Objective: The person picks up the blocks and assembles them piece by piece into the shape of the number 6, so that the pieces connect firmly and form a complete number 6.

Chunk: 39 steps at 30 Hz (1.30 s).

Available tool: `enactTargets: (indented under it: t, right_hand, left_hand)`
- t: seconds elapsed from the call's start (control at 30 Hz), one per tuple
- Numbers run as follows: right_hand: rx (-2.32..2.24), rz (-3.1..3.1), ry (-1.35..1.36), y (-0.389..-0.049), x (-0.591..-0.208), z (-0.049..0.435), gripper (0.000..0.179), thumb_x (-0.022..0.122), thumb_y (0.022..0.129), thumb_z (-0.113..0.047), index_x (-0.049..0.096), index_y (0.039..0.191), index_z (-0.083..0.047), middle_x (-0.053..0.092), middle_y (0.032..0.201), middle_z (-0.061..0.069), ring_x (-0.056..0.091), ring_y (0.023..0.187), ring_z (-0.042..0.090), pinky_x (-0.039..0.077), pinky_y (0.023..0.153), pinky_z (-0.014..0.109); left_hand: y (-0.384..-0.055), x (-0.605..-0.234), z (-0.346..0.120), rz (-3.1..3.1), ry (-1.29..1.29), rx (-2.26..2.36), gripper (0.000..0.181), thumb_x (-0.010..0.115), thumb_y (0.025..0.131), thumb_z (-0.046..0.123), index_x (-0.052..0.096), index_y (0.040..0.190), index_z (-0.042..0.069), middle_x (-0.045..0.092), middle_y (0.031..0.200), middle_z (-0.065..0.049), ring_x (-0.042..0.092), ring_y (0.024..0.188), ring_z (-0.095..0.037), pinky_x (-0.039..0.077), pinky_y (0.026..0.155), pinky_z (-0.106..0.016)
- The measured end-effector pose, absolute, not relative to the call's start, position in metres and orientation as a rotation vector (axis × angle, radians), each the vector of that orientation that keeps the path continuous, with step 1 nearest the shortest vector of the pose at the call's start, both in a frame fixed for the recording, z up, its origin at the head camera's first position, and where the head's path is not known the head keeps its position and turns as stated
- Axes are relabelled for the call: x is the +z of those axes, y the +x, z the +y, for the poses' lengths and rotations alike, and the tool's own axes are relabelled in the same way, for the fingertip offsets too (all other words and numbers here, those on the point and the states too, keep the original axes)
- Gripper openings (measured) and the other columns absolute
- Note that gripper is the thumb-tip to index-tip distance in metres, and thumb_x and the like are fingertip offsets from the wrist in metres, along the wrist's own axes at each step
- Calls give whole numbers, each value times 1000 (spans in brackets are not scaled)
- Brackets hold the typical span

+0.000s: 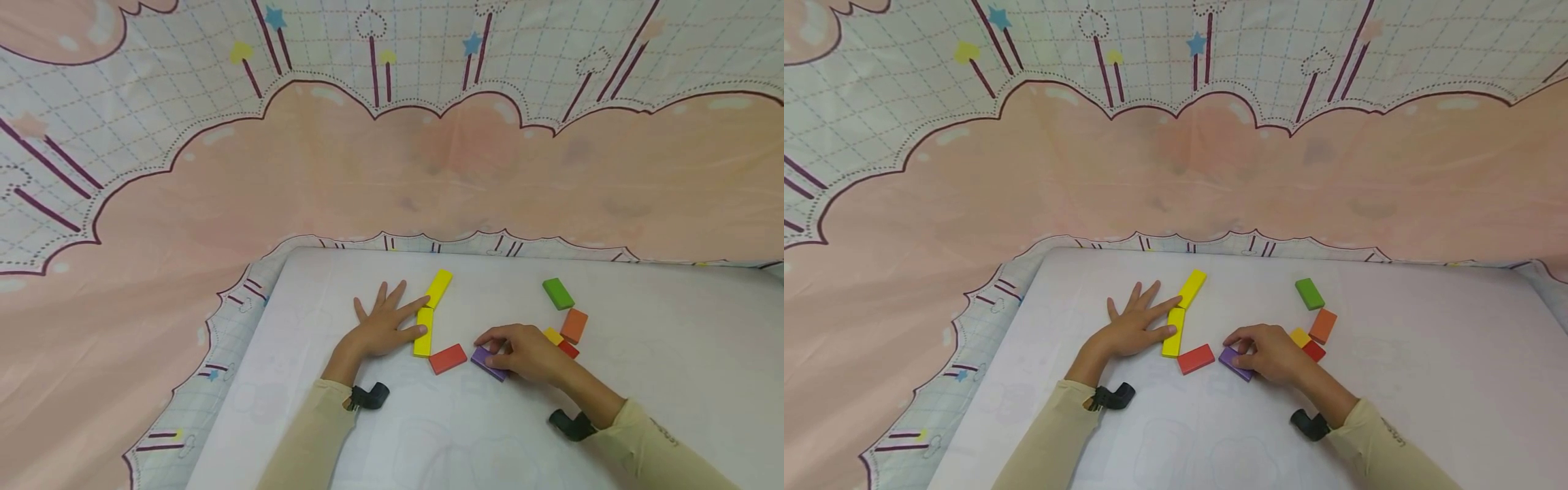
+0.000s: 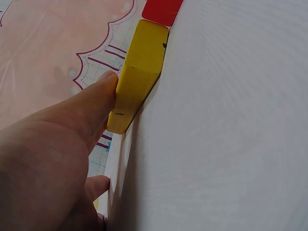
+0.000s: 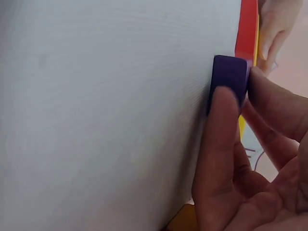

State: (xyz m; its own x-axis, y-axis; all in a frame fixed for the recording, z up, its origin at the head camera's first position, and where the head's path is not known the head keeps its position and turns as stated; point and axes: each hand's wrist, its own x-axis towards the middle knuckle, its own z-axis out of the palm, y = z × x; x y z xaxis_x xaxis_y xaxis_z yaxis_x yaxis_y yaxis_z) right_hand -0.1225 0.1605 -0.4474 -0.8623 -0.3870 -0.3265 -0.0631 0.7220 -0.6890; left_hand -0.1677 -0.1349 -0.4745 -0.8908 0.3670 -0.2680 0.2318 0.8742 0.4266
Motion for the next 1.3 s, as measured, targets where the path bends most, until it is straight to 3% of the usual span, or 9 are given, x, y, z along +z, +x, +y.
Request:
enactTargets:
  t: [0.43, 1.3]
  right_hand:
    - [-942, 2395, -435, -126, -445, 177, 49, 83, 85, -20, 69, 133, -22, 62, 97, -3, 54, 85, 17, 48, 67, 24]
    - [-952, 2370, -497, -130, -447, 179, 48, 82, 86, -21, 69, 132, -23, 58, 94, -1, 52, 88, 18, 45, 68, 24]
  left_hand:
    - [-167, -471, -134, 2695, 440, 554, 64, 53, 98, 62, 32, 156, 50, 2, 175, -1, -13, 159, -37, -18, 110, -80]
    - [-171, -475, -134, 2697, 449, 543, 64, 52, 97, 64, 31, 156, 52, 1, 175, 0, -14, 159, -36, -19, 110, -80]
